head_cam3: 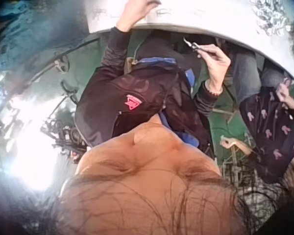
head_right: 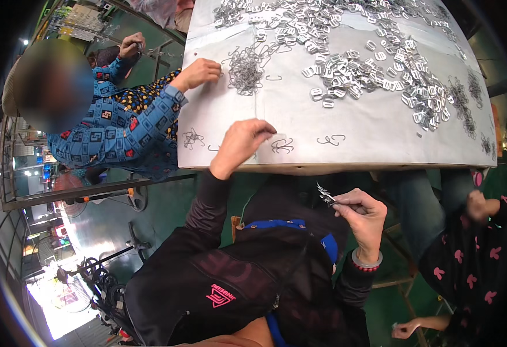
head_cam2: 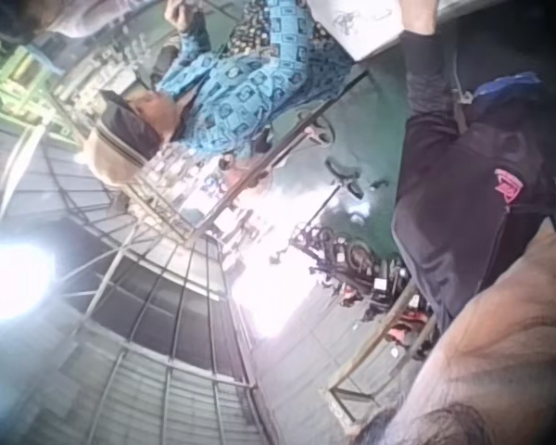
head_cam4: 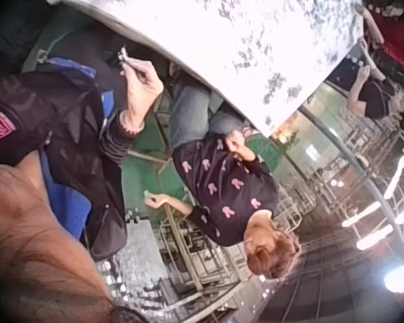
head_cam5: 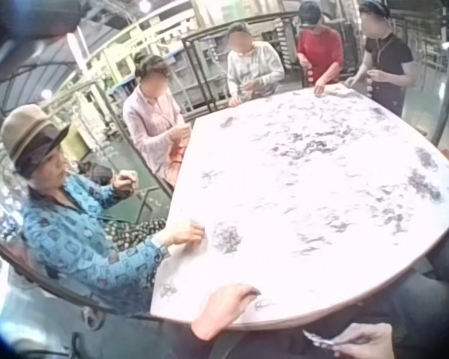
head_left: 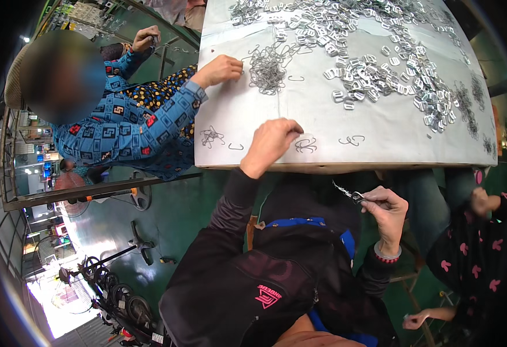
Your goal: The person repeatedly picks small metal clips and wire loops from a table, threads the loops through the clips, and accumulates a chain of linked clips. They periodically lift the assembled chain and hang it on a nearby rack. Other workers perform the same task at the same table.
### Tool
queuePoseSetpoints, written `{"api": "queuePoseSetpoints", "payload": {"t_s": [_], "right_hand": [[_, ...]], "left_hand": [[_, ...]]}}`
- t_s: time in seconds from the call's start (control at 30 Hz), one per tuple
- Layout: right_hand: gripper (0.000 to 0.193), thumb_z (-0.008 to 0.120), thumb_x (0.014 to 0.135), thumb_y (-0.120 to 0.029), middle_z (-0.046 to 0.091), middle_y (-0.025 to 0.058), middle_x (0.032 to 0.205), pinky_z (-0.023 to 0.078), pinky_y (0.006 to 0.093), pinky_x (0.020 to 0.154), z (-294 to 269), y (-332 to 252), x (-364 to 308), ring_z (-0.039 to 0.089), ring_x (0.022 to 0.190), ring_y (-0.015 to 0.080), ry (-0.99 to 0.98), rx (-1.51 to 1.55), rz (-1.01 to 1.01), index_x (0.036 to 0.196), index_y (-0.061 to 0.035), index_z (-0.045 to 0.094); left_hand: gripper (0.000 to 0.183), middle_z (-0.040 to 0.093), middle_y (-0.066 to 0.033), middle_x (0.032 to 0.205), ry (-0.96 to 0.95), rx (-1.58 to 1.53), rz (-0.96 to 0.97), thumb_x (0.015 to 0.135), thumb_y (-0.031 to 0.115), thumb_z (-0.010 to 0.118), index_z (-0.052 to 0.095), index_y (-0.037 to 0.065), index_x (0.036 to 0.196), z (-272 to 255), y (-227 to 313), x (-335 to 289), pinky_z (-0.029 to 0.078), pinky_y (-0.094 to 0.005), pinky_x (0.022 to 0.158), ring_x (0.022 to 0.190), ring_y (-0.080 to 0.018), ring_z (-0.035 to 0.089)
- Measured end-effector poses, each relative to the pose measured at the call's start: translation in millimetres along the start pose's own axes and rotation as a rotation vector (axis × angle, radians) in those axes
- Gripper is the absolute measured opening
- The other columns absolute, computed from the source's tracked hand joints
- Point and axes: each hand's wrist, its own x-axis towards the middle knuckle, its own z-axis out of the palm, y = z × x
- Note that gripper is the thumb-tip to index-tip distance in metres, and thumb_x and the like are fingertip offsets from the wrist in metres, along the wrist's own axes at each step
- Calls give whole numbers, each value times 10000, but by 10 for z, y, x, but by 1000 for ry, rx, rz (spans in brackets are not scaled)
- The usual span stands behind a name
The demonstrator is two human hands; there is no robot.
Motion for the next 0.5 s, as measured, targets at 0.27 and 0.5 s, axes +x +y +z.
{"api": "queuePoseSetpoints", "payload": {"t_s": [0.27,0.5], "right_hand": [[172,634,709,208,653,140,815,523,228,576,45,-15,126,619,648,139,-6,44,-36,812,71,650],[166,645,719,193,650,137,801,520,227,573,27,-119,-53,619,648,141,32,50,-78,831,72,658]], "left_hand": [[178,614,-78,837,367,175,67,809,182,685,699,101,967,164,-440,520,493,-364,711,830,-258,601],[114,554,-52,857,297,524,240,787,179,697,690,103,872,181,-742,1225,505,-383,710,916,-245,549]]}}
